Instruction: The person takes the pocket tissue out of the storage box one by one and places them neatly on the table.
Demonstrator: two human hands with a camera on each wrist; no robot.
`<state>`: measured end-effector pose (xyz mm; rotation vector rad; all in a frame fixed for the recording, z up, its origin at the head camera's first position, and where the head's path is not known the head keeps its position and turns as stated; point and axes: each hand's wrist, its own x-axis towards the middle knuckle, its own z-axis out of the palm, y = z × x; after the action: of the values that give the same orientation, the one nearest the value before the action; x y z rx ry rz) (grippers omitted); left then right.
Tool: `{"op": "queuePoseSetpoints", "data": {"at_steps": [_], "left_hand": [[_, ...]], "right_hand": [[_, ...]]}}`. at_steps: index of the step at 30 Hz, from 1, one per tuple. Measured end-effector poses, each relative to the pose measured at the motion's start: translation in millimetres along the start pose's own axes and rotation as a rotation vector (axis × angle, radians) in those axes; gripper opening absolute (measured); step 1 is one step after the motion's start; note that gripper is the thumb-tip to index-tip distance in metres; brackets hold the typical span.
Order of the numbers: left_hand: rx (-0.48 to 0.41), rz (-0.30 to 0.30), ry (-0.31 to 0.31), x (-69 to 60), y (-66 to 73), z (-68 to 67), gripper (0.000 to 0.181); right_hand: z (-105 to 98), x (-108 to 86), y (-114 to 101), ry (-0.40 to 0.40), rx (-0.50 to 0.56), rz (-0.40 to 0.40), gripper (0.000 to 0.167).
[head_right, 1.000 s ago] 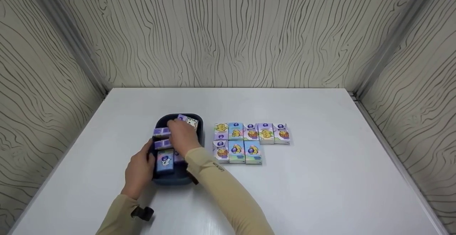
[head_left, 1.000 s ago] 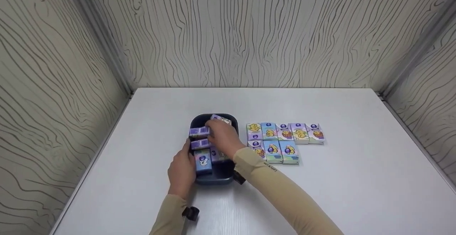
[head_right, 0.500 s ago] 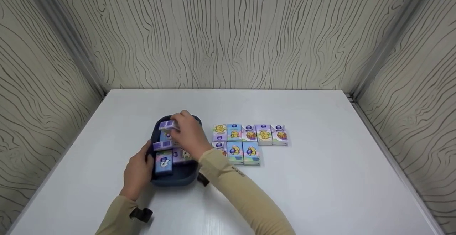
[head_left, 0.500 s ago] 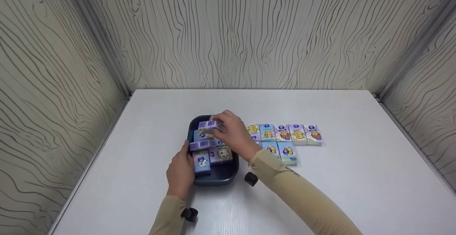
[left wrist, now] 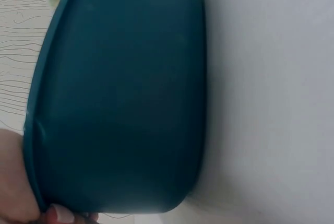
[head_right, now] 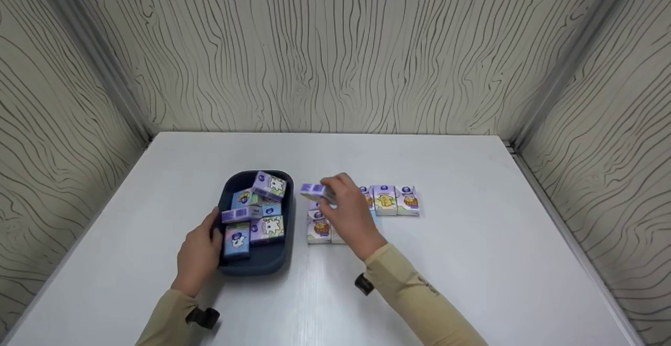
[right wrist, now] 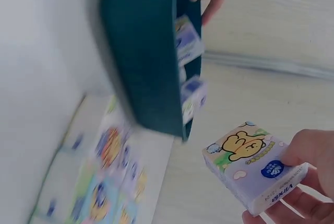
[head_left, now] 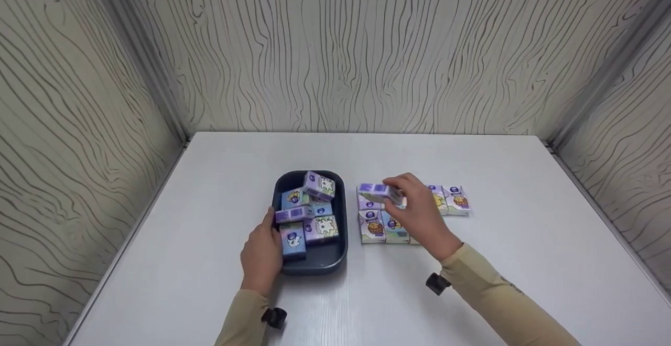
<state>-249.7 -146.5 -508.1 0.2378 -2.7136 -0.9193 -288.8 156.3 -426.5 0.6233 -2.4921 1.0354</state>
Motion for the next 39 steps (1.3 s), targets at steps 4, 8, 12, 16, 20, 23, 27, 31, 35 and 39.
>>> {"op": "queuePoseSetpoints", "data": {"at_steps": [4,8,12,16,20,23,27,31,35,39], "left_hand": [[-0.002,0.012,0.011,-2.0,-1.4,-0.1,0.047],[-0.014,-0.002,-0.001,-2.9,-1.2,-1.5,0.048],[-0.022,-0.009,-0.014,-2.8,-1.3,-2.8,0.048],[-0.03,-0.022,-0.018,-2.9,-2.3,-4.7,0.049],[-0.036,-0.016,-0.018,-3.0,-2.4,-5.0,0.049],[-0.036,-0.012,-0.025,-3.1,-1.8,-4.3,0.049],[-0.024,-0.007,-0.026,-3.1,-0.9,-4.6,0.049],[-0.002,0.007,-0.011,-2.0,0.5,-5.8,0.048],[0.008,0.009,-0.018,-0.4,1.2,-5.9,0.048],[0.014,0.007,-0.031,0.1,1.0,-4.2,0.048]], "right_hand": [[-23,-16.5,24,0.018,-0.055,0.058,0.033],[-43,-33.1,46,0.044,-0.123,0.113,0.036],[-58,-49.8,66,0.055,-0.183,0.179,0.038],[-65,-65.3,79,0.032,-0.246,0.21,0.041],[-65,-81.0,87,-0.008,-0.337,0.208,0.04],[-61,-93.3,90,-0.05,-0.409,0.183,0.039],[-52,-106.0,93,-0.117,-0.459,0.152,0.043],[-42,-110.3,97,-0.203,-0.448,0.164,0.046],[-38,-107.1,101,-0.26,-0.417,0.184,0.046],[-40,-100.7,102,-0.312,-0.387,0.213,0.046]]}}
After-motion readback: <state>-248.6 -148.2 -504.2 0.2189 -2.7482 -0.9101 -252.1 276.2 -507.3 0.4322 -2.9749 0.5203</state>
